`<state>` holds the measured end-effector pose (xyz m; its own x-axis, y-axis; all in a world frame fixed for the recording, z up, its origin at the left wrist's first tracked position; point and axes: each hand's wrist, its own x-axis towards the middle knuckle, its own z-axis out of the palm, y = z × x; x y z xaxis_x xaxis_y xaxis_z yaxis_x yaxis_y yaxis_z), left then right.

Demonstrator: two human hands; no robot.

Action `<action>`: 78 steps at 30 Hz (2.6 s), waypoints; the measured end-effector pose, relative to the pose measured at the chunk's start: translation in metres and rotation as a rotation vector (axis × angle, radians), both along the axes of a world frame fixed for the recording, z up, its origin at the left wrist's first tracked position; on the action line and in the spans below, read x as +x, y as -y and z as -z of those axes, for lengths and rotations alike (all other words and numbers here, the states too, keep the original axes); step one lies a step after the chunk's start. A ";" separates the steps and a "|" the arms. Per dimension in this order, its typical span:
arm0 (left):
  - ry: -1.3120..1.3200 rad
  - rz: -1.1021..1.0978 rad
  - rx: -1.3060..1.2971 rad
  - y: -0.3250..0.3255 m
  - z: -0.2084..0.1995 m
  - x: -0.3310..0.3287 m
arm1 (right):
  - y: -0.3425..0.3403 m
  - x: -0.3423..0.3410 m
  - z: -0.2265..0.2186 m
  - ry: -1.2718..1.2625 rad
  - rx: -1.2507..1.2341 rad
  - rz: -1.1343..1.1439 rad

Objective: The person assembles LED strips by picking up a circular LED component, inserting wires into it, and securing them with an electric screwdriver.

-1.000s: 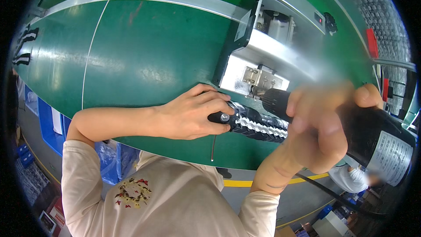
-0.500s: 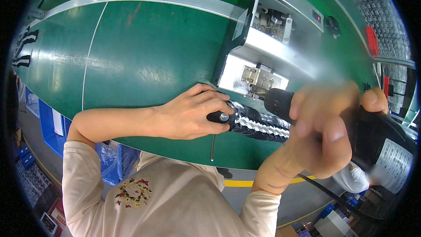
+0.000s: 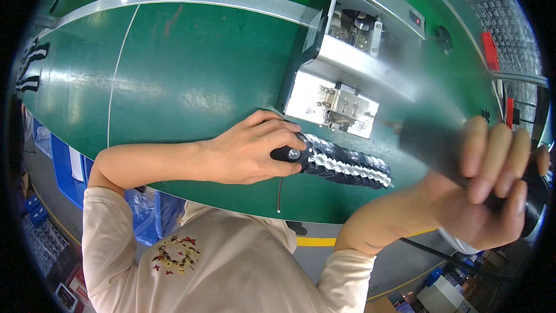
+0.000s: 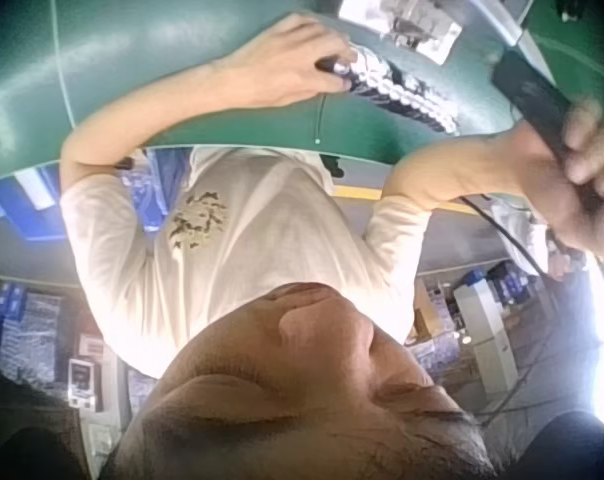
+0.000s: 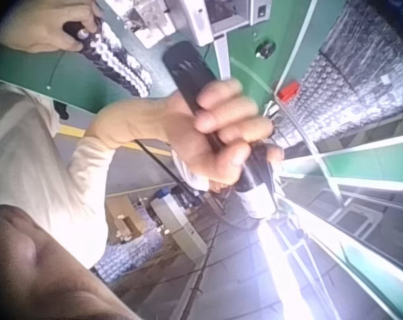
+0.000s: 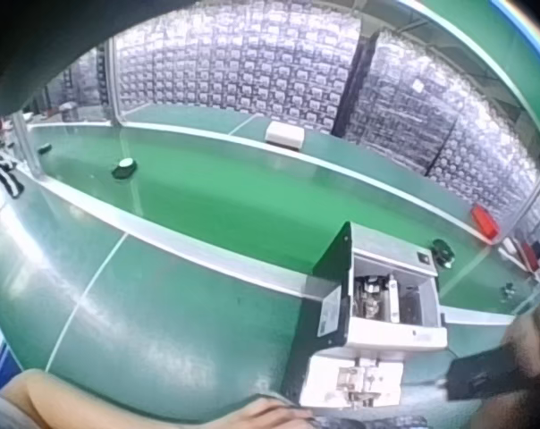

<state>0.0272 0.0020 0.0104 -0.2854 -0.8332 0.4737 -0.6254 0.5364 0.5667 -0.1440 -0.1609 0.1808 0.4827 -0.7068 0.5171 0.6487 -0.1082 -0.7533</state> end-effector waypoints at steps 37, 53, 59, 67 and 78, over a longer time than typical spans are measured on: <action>0.020 0.014 -0.002 -0.001 0.000 0.001 | -0.022 0.011 -0.001 -0.024 -0.042 0.011; 0.014 0.009 0.012 -0.001 0.002 0.001 | -0.013 0.039 0.044 -0.305 -0.326 -0.015; 0.013 0.012 0.010 0.000 0.002 -0.001 | -0.031 0.026 0.043 -0.210 -0.197 -0.002; -0.002 0.008 0.035 -0.002 0.003 0.000 | -0.067 0.005 0.057 -0.170 -0.077 0.023; -0.016 -0.011 0.014 -0.003 0.004 -0.001 | -0.080 0.005 0.072 -0.250 -0.066 0.051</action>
